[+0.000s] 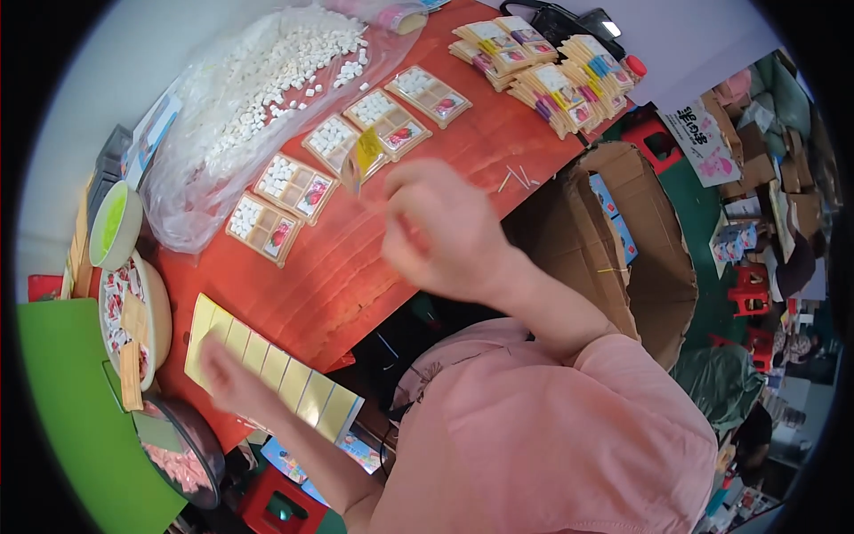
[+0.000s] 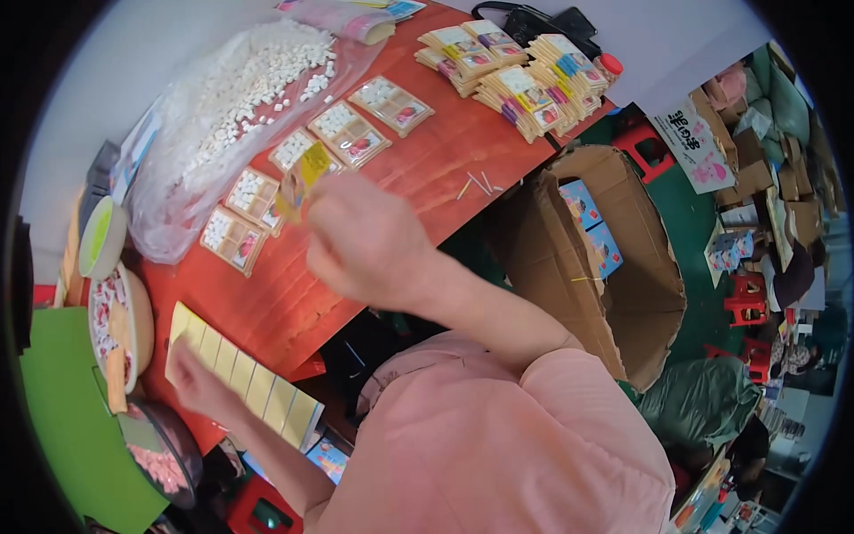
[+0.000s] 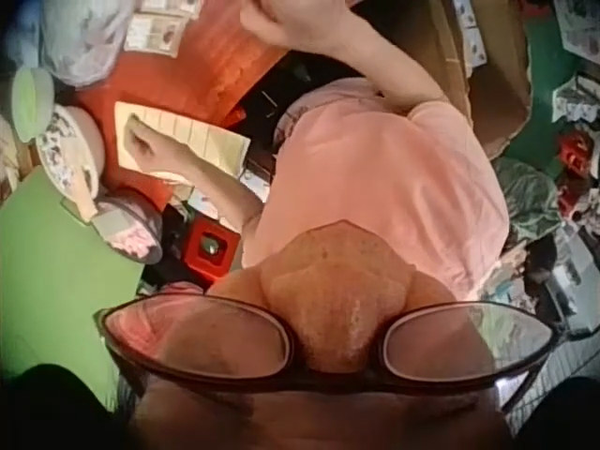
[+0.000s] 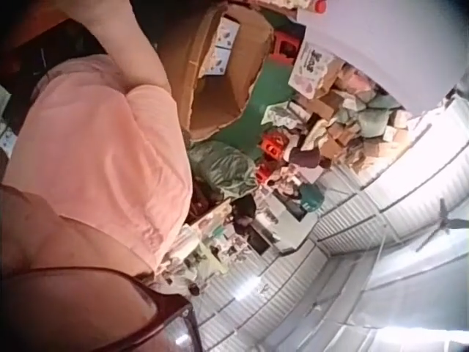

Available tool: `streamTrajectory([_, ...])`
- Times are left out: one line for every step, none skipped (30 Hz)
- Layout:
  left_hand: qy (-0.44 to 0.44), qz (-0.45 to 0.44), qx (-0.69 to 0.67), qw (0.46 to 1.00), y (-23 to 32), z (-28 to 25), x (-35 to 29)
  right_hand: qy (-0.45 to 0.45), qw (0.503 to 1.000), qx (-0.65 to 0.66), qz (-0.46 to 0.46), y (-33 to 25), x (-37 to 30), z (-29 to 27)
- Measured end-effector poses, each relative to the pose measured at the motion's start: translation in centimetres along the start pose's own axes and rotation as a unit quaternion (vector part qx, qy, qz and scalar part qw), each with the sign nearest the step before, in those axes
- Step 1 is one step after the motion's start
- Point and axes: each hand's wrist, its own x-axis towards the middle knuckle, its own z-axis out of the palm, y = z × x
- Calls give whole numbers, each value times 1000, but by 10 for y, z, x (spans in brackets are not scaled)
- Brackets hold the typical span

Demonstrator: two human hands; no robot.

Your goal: Apply labels to small packages and assemble plastic trays for packaging.

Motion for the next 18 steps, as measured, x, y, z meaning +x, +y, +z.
streamTrajectory([-137, -22, -105, 985, 29, 16, -21, -30, 999, -6, -9, -4, -6, 6])
streamTrajectory([-225, -1, -247, 942, 45, 33, -41, -31, 999, 6, -12, -9, -8, 12])
streamTrajectory([-274, -44, -309, 909, 58, 47, -60, -52, 998, 4, -34, -12, -10, 17])
streamTrajectory([-322, -85, -370, 867, 66, 60, -73, -72, 996, 1, -56, -13, -13, 21])
streamTrajectory([-307, -117, -378, 865, 70, 72, -81, -79, 995, -19, -66, -11, -18, 26])
streamTrajectory([-290, -149, -386, 863, 72, 81, -86, -79, 995, -12, -68, -7, -21, 30])
streamTrajectory([-276, -164, -386, 865, 75, 88, -87, -83, 995, -3, -61, -2, -23, 32])
streamTrajectory([-271, -163, -383, 868, 77, 94, -84, -88, 995, 6, -55, 3, -24, 32])
streamTrajectory([-253, -186, -396, 863, 78, 101, -82, -87, 995, 10, -56, 10, -23, 30])
streamTrajectory([-236, -210, -410, 856, 78, 107, -80, -124, 989, 56, -50, 20, -20, 27])
streamTrajectory([-241, -194, -432, 847, 71, 112, -76, -162, 981, 101, -46, 32, -16, 24])
streamTrajectory([-243, -193, -431, 847, 69, 113, -72, -107, 991, 63, -57, 53, -15, 22])
streamTrajectory([-228, -197, -409, 862, 68, 112, -68, -141, 989, 32, 14, 80, -8, 17])
streamTrajectory([-216, -201, -385, 874, 68, 113, -66, -87, 994, -5, 65, 115, -3, 20])
streamTrajectory([-216, -204, -386, 873, 70, 114, -66, -32, 992, -46, 116, 153, -1, 24])
streamTrajectory([-221, -202, -387, 872, 74, 115, -67, -46, 978, -122, 164, 182, 0, 28])
streamTrajectory([-224, -207, -386, 871, 78, 114, -69, -61, 956, -195, 211, 205, 1, 35])
streamTrajectory([-228, -212, -384, 869, 80, 115, -71, -58, 955, -198, 214, 224, 1, 39])
